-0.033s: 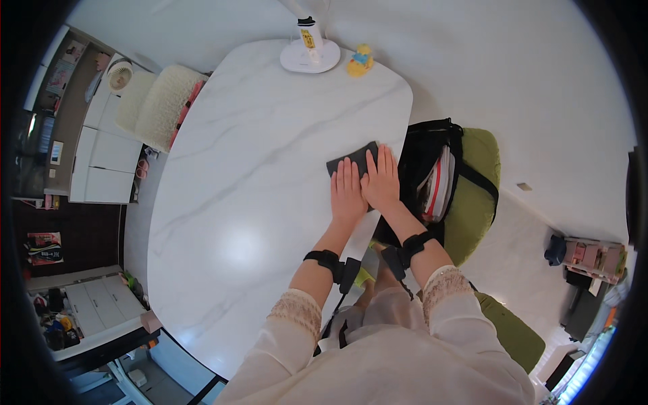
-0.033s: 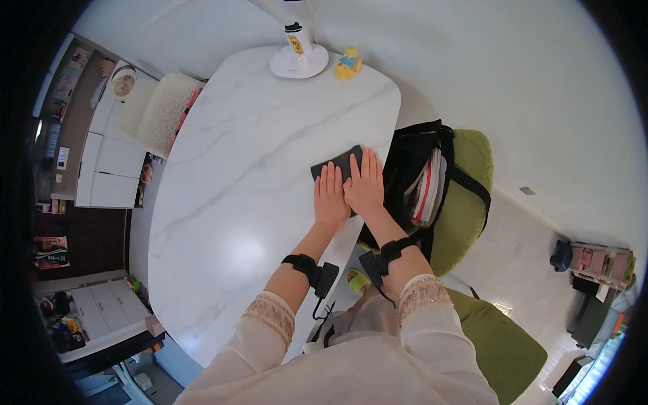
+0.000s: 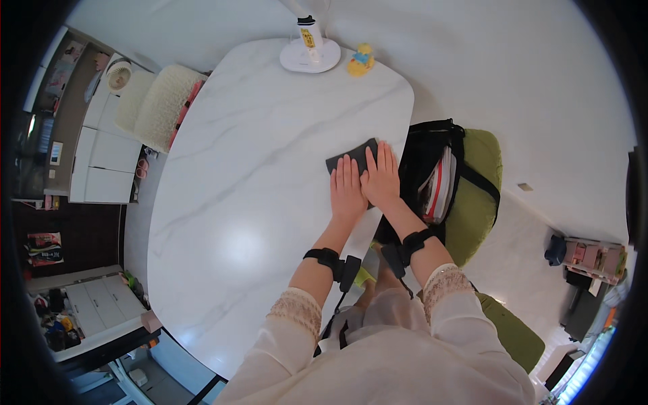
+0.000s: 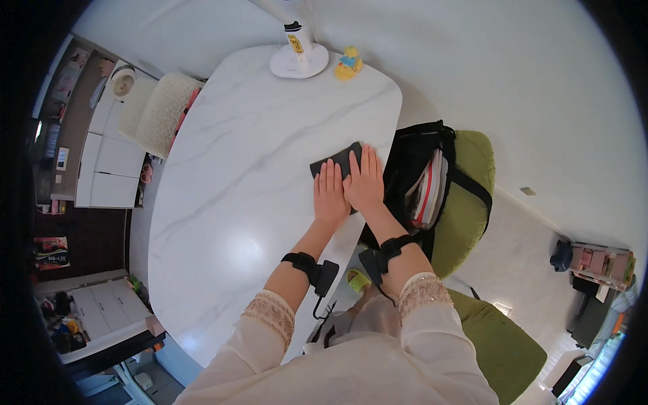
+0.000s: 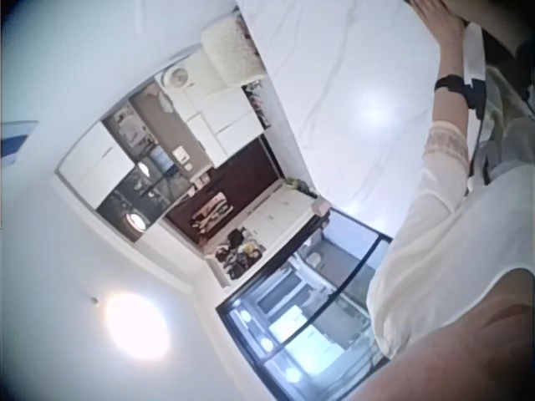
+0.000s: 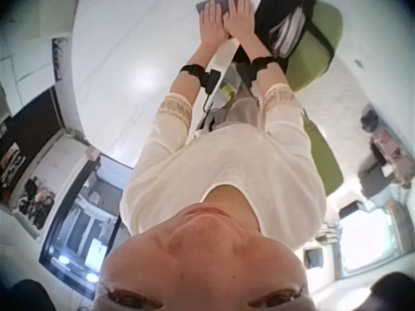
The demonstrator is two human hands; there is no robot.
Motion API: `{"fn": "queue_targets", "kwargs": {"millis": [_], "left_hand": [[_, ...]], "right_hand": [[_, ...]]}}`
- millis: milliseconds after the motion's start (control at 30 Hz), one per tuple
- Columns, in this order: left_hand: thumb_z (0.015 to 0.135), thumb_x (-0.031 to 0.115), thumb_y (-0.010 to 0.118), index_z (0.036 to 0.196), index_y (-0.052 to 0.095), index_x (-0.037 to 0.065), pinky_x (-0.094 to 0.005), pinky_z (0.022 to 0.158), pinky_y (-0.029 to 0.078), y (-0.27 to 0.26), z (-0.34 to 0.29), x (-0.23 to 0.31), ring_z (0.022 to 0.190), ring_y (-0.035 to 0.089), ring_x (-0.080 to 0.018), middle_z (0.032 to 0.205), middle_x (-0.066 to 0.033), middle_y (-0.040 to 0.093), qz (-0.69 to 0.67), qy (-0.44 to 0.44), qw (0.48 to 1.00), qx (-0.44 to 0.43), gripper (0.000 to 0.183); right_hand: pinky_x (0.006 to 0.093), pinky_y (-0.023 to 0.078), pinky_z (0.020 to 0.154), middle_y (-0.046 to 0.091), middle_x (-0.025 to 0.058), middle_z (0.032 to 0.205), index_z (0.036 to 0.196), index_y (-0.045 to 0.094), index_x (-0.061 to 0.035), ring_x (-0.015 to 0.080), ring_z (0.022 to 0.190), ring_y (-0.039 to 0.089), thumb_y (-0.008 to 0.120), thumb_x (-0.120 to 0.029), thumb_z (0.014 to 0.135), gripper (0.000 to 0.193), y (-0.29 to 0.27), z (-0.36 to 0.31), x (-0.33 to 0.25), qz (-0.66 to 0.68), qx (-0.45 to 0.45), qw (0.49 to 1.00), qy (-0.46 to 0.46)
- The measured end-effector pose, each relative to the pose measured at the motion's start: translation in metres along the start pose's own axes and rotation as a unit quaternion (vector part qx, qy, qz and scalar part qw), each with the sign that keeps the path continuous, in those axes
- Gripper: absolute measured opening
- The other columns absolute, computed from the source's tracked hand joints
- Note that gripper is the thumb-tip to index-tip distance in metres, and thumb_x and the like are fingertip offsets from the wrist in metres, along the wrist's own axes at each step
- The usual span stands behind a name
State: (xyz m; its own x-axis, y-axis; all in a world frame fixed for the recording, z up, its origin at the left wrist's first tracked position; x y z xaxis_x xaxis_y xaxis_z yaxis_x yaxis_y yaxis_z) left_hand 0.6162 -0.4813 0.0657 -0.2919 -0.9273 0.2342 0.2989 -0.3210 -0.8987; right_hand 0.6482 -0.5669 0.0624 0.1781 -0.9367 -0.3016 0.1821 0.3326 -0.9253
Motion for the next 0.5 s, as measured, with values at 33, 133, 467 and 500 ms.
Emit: {"fn": "queue_targets", "kwargs": {"millis": [33, 133, 467, 500], "left_hand": [[0.092, 0.024, 0.043, 0.129, 0.045, -0.005, -0.0450, 0.105, 0.030, 0.003, 0.012, -0.004, 0.129, 0.038, -0.0334, 0.140, -0.0216, 0.039, 0.002, -0.010, 1.000, -0.004, 0.048], [0.092, 0.025, 0.041, 0.132, 0.040, -0.005, -0.0455, 0.108, 0.025, 0.019, 0.036, -0.017, 0.133, 0.031, -0.0335, 0.143, -0.0210, 0.035, -0.004, -0.019, 0.999, -0.033, 0.050], [0.092, 0.027, 0.038, 0.135, 0.036, -0.007, -0.0463, 0.111, 0.018, 0.045, 0.118, -0.066, 0.137, 0.024, -0.0335, 0.145, -0.0217, 0.030, 0.034, -0.075, 0.996, -0.036, 0.055], [0.092, 0.027, 0.038, 0.135, 0.036, -0.007, -0.0463, 0.111, 0.018, 0.047, 0.124, -0.069, 0.137, 0.024, -0.0335, 0.145, -0.0217, 0.030, 0.040, -0.076, 0.996, -0.035, 0.055]], "right_hand": [[0.0453, 0.017, 0.113, 0.025, 0.0254, 0.145, 0.136, 0.038, -0.0025, 0.0366, 0.137, 0.021, 0.050, -0.022, 0.081, 0.059, 0.003, 0.010, 0.002, 0.001, -0.005, 1.000, 0.002], [0.0440, 0.015, 0.113, 0.025, 0.0241, 0.146, 0.135, 0.040, -0.0030, 0.0353, 0.137, 0.021, 0.051, -0.023, 0.082, 0.058, 0.009, 0.039, 0.005, 0.002, -0.004, 1.000, -0.007], [0.0425, 0.017, 0.113, 0.029, 0.0215, 0.145, 0.134, 0.042, -0.0056, 0.0331, 0.137, 0.023, 0.046, -0.023, 0.083, 0.055, 0.042, 0.143, 0.003, 0.039, 0.017, 0.997, -0.058], [0.0423, 0.017, 0.113, 0.030, 0.0212, 0.145, 0.133, 0.044, -0.0058, 0.0329, 0.136, 0.024, 0.046, -0.023, 0.083, 0.053, 0.045, 0.152, 0.003, 0.041, 0.023, 0.997, -0.067]]}}
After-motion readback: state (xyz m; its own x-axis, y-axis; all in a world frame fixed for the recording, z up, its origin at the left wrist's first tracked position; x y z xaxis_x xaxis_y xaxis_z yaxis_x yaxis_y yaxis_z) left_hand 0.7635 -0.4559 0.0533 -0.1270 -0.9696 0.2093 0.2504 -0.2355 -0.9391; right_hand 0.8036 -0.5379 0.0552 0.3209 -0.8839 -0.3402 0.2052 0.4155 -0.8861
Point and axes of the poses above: each hand's wrist, its own z-axis towards the middle knuckle, its own y-axis out of the palm, x = y × z, the point moved 8 cm from there along z, towards the middle knuckle
